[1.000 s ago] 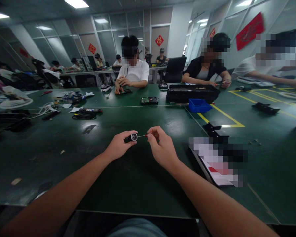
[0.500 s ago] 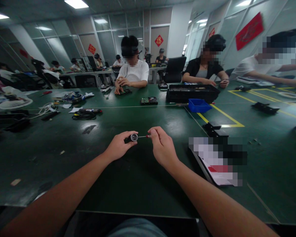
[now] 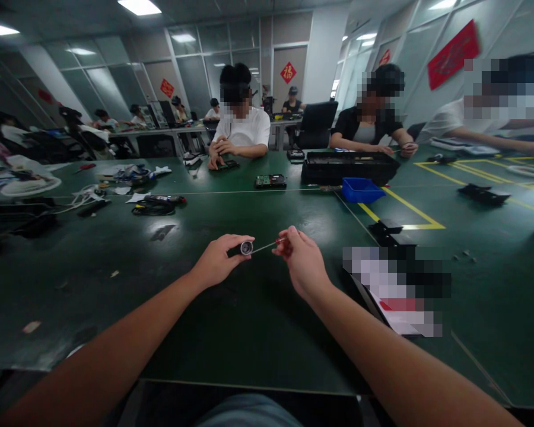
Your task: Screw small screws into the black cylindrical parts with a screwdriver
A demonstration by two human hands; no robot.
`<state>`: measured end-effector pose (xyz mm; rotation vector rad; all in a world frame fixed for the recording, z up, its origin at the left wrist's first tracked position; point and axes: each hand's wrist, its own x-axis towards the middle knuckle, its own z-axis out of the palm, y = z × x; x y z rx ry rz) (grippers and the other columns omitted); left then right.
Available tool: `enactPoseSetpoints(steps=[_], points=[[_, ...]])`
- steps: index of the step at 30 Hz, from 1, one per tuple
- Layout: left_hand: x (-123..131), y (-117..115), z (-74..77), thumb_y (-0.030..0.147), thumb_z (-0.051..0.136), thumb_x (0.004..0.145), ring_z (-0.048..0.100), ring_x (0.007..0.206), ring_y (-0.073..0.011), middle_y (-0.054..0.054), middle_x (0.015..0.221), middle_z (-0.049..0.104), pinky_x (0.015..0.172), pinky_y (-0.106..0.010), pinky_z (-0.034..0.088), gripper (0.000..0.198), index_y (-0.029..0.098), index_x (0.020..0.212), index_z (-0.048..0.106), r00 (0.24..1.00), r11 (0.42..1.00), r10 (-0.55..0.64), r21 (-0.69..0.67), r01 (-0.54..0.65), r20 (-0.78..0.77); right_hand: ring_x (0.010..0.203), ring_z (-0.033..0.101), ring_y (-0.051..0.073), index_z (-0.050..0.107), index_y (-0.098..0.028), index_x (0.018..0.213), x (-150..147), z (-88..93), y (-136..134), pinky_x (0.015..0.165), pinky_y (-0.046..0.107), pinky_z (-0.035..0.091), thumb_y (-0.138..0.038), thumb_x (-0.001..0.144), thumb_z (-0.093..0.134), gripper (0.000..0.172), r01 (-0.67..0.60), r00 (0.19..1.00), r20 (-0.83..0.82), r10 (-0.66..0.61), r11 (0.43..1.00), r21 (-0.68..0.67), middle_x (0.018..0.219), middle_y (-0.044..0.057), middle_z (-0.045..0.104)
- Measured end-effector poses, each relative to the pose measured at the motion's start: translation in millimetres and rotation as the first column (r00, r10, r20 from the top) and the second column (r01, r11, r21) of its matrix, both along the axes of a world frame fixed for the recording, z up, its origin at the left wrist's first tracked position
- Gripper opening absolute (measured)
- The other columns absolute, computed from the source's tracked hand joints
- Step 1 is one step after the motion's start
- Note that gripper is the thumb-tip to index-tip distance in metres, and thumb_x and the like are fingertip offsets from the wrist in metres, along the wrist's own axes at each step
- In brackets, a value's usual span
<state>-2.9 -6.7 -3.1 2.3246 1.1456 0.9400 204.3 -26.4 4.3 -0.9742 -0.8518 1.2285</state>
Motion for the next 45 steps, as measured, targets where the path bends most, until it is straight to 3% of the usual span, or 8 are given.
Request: enactPoseSetpoints(steps=[2, 5, 11, 25, 32, 35, 41, 45], points=[[0.4, 0.9, 1.0, 0.02, 0.072, 0.088, 0.063, 0.111, -0.023, -0.004, 0.12, 0.072, 0.1, -0.042, 0.047, 0.038, 0.025, 0.125, 0.068, 0.999, 1.0, 0.023, -0.007, -0.023, -0.03, 0.065, 0.056, 0.016, 0.066, -0.021, 0.079, 0.2, -1.1, 0.8, 0.071, 0.035, 0.052, -0.05, 0.085, 0.068, 0.03, 0.025, 0.999, 0.024, -0.024, 1.0, -0.006, 0.071, 0.0, 0.06], [0.6, 0.1, 0.0, 0.023, 0.072, 0.088, 0.063, 0.108, -0.0238, -0.005, 0.117, 0.072, 0.097, -0.042, 0.048, 0.039, 0.025, 0.126, 0.068, 0.997, 0.996, 0.061, -0.058, -0.064, -0.049, 0.073, 0.06, 0.018, 0.066, -0.022, 0.088, 1.4, -2.6, -0.7, 0.073, 0.035, 0.051, -0.05, 0.09, 0.062, 0.028, 0.119, 0.966, 0.214, -0.146, 0.984, 0.135, 0.08, 0.002, 0.065], [-0.2, -2.0, -3.6, 0.029, 0.073, 0.088, 0.062, 0.112, -0.0249, -0.004, 0.122, 0.071, 0.101, -0.043, 0.046, 0.041, 0.028, 0.129, 0.066, 0.997, 0.995, 0.078, -0.063, -0.078, -0.01, 0.078, 0.064, 0.02, 0.064, -0.021, 0.097, 2.2, 4.1, -8.7, 0.079, 0.039, 0.052, -0.049, 0.097, 0.052, 0.03, 0.095, 0.874, 0.437, -0.21, 0.958, 0.272, 0.084, 0.004, 0.068], [1.4, -2.3, -4.7, 0.027, 0.075, 0.086, 0.062, 0.119, -0.0257, -0.006, 0.129, 0.068, 0.106, -0.044, 0.046, 0.046, 0.024, 0.131, 0.064, 0.996, 0.992, 0.09, -0.086, -0.089, 0.014, 0.077, 0.068, 0.021, 0.065, -0.019, 0.1, 2.0, 10.8, -10.8, 0.075, 0.038, 0.053, -0.048, 0.097, 0.052, 0.032, 0.052, 0.815, 0.541, -0.208, 0.956, 0.289, 0.085, 0.007, 0.072], [-0.8, -1.8, -5.3, 0.027, 0.074, 0.087, 0.064, 0.111, -0.0248, -0.005, 0.119, 0.071, 0.099, -0.042, 0.048, 0.039, 0.026, 0.125, 0.068, 0.998, 0.996, 0.063, -0.067, -0.064, -0.015, 0.052, 0.054, 0.014, 0.063, -0.021, 0.07, 4.0, 20.2, -17.5, 0.054, 0.029, 0.038, -0.054, 0.09, 0.062, 0.039, 0.041, 0.649, 0.72, -0.246, 0.956, 0.29, 0.058, 0.0, 0.063], [-1.5, -1.1, -6.4, 0.026, 0.074, 0.087, 0.064, 0.11, -0.0242, -0.005, 0.118, 0.071, 0.099, -0.042, 0.048, 0.038, 0.025, 0.124, 0.068, 0.998, 0.996, 0.058, -0.067, -0.058, -0.005, 0.054, 0.056, 0.015, 0.066, -0.021, 0.076, 3.9, 20.2, -18.5, 0.055, 0.029, 0.039, -0.05, 0.091, 0.062, 0.032, -0.003, 0.631, 0.736, -0.245, 0.948, 0.319, 0.061, 0.0, 0.065], [-2.0, -0.3, -7.3, 0.024, 0.073, 0.087, 0.064, 0.112, -0.0244, -0.005, 0.118, 0.071, 0.102, -0.042, 0.047, 0.036, 0.024, 0.122, 0.068, 0.998, 0.995, 0.061, -0.081, -0.06, 0.019, 0.079, 0.069, 0.021, 0.067, -0.023, 0.099, 3.8, 17.5, -18.1, 0.071, 0.035, 0.051, -0.035, 0.094, 0.055, 0.018, -0.124, 0.667, 0.72, -0.191, 0.924, 0.361, 0.089, 0.005, 0.075], [-0.9, -1.5, -7.0, 0.024, 0.074, 0.086, 0.064, 0.111, -0.024, -0.005, 0.117, 0.071, 0.101, -0.042, 0.048, 0.035, 0.024, 0.121, 0.069, 0.998, 0.995, 0.054, -0.082, -0.052, 0.021, 0.07, 0.067, 0.02, 0.068, -0.022, 0.092, 4.4, 20.8, -20.1, 0.065, 0.032, 0.048, -0.041, 0.097, 0.051, 0.026, -0.107, 0.655, 0.736, -0.171, 0.943, 0.314, 0.076, 0.003, 0.071]])
